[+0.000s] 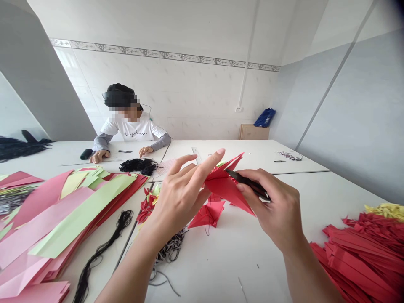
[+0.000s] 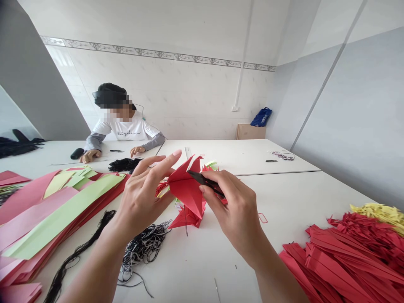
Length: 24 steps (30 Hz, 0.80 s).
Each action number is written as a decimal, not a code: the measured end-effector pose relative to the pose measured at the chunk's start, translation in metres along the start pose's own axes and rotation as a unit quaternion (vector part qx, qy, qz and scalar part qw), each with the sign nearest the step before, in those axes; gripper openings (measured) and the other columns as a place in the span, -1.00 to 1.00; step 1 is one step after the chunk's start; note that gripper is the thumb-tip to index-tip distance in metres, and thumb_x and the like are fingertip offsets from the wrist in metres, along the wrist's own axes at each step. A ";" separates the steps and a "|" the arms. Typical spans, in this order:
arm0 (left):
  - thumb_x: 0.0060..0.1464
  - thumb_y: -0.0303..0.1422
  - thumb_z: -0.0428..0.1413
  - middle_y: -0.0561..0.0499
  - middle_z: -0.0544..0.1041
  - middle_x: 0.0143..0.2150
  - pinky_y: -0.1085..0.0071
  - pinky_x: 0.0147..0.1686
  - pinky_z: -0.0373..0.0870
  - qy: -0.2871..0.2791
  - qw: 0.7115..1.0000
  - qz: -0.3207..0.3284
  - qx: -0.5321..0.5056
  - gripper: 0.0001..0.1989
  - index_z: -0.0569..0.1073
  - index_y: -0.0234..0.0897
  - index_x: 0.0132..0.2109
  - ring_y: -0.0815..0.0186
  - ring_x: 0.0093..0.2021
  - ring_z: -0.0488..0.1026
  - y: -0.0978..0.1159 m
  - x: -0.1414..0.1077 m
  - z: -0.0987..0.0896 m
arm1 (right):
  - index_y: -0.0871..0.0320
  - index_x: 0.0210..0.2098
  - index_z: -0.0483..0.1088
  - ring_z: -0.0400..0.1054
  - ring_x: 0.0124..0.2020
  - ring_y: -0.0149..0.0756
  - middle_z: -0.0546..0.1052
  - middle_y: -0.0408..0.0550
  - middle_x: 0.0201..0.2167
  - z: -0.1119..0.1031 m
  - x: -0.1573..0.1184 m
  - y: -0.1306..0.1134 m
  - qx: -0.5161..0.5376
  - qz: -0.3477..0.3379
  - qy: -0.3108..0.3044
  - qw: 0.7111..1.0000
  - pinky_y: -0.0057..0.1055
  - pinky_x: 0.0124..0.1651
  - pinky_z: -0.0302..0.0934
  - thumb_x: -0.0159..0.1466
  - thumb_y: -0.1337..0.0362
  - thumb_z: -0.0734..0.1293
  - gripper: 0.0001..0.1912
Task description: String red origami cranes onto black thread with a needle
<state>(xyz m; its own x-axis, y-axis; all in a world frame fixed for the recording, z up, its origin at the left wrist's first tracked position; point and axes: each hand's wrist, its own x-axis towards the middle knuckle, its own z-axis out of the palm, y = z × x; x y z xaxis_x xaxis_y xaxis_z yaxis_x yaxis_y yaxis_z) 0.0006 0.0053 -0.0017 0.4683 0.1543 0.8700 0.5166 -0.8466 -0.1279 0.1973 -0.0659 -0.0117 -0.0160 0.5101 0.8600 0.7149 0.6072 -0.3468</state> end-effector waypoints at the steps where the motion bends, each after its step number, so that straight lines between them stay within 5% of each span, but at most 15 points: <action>1: 0.26 -0.46 0.07 0.02 0.62 -0.22 0.12 0.11 0.44 -0.005 1.000 -0.014 -0.013 -0.32 0.04 -0.10 0.44 0.26 -0.29 0.51 0.000 0.000 -0.001 | 0.10 -0.10 0.46 0.48 -0.36 -0.36 0.60 -0.07 -0.28 0.000 0.000 0.000 0.000 -0.002 0.003 1.000 -0.43 -0.34 0.42 0.38 0.34 0.30 -0.87; 9: 0.23 -0.49 0.08 0.01 0.61 -0.20 0.15 0.06 0.45 -0.027 0.997 -0.060 -0.050 -0.31 0.09 -0.10 0.43 0.22 -0.15 0.56 0.001 -0.003 -0.002 | 0.10 -0.10 0.45 0.45 -0.39 -0.41 0.60 -0.10 -0.29 -0.002 0.001 -0.002 -0.005 -0.008 0.013 1.000 -0.49 -0.37 0.38 0.36 0.37 0.33 -0.87; 24: 0.24 -0.50 0.10 0.03 0.64 -0.22 0.10 0.18 0.36 -0.006 1.000 -0.001 -0.018 -0.29 0.06 -0.13 0.44 0.28 -0.25 0.53 -0.001 0.000 0.000 | 0.15 -0.10 0.45 0.46 -0.35 -0.41 0.58 -0.08 -0.29 -0.002 0.000 0.000 -0.006 -0.011 0.001 1.000 -0.51 -0.31 0.39 0.37 0.37 0.33 -0.87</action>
<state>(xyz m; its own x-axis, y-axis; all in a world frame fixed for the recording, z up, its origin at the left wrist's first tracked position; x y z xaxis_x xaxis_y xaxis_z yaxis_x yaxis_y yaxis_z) 0.0006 0.0059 -0.0021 0.4760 0.1611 0.8645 0.4916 -0.8639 -0.1098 0.1990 -0.0672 -0.0110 -0.0296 0.4953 0.8682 0.7223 0.6110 -0.3239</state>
